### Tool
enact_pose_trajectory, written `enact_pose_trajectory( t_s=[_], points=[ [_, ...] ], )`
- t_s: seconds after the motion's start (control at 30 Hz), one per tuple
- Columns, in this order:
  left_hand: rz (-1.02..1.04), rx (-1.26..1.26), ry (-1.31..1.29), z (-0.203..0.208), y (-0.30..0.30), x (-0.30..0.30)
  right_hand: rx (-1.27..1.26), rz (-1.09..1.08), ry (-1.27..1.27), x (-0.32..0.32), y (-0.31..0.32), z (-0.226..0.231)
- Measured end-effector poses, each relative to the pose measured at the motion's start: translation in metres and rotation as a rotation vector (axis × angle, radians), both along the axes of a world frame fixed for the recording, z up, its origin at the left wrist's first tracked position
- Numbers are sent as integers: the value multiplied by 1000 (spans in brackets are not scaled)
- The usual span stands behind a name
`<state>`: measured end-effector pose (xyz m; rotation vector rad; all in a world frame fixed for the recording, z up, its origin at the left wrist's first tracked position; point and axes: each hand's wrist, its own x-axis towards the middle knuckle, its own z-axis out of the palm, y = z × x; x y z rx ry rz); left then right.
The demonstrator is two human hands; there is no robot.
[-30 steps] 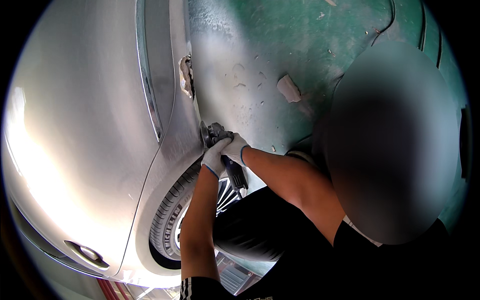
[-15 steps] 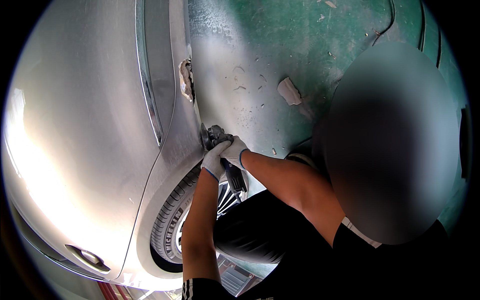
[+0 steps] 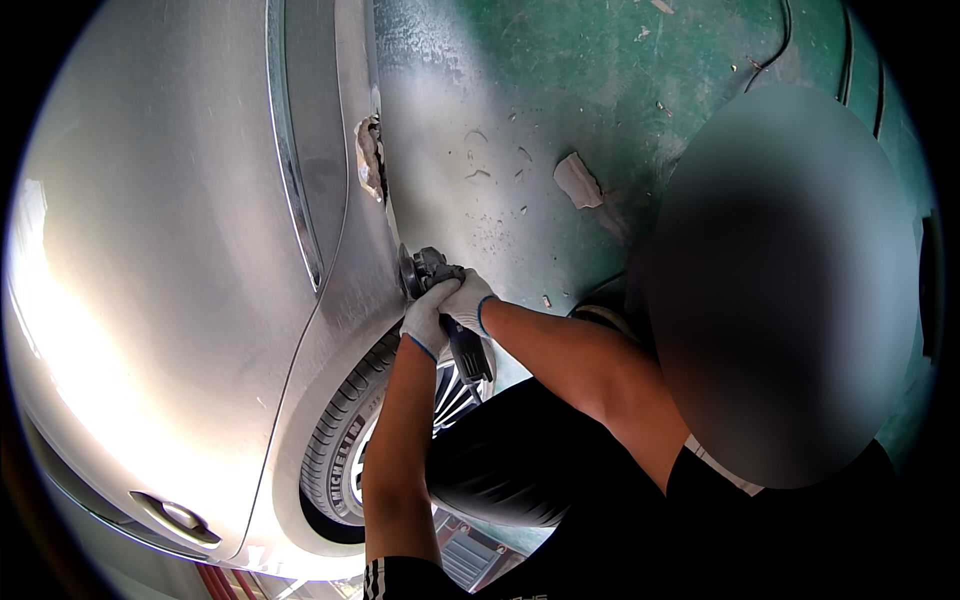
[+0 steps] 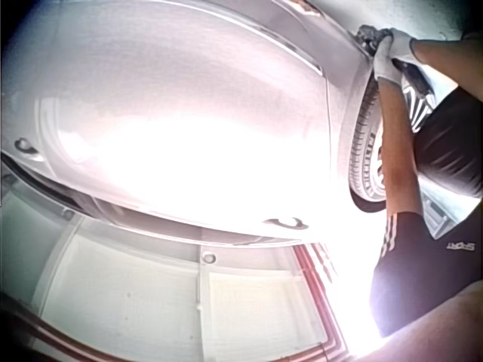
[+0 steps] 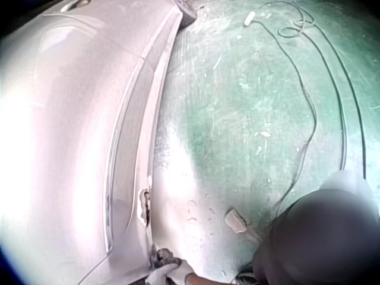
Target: The person uses an angle grinder to remove material from a damaged area on the rear quarter panel of a silver car. The operator is kneeling and grinding the surface near the wheel arch, generating sparks and dust as they work on the repair site.
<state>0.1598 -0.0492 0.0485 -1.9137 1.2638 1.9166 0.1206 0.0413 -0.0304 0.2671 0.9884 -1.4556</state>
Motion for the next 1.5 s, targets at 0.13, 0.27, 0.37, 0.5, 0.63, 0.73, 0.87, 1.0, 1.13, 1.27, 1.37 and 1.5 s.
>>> enact_pose_trajectory(
  t_s=[0.13,0.27,0.37,0.5,0.63,0.73,0.87,1.0,1.13,1.27,1.37,1.5],
  points=[
    [8,9,-2,-2,2,-2,-9,0,-7,-2,1,-1],
    [23,16,8,-3,-4,3,-9,13,-18,-12,8,10],
    [7,27,11,-5,-3,0,-5,4,0,-5,2,-1],
    [7,-3,8,-3,-2,-1,-8,-3,12,-2,-1,-1],
    [2,6,1,-4,-1,-4,-11,-17,11,3,-8,-11],
    [3,7,4,-4,-2,-4,-20,-2,11,0,-6,-9],
    [-1,-18,4,-1,1,-5,-2,24,30,-6,-1,-1],
    [-11,-27,8,0,4,-9,-11,2,6,-5,-2,-3],
    [-4,-22,12,-1,4,-11,-10,2,11,-3,-5,-8],
    [14,-33,18,-1,3,-11,-1,27,25,-7,-5,-6],
    [-4,-17,37,-5,2,-11,3,25,34,-3,-10,-14],
    [-18,-20,35,-4,1,-11,2,36,45,-6,-9,-12]
  ],
)
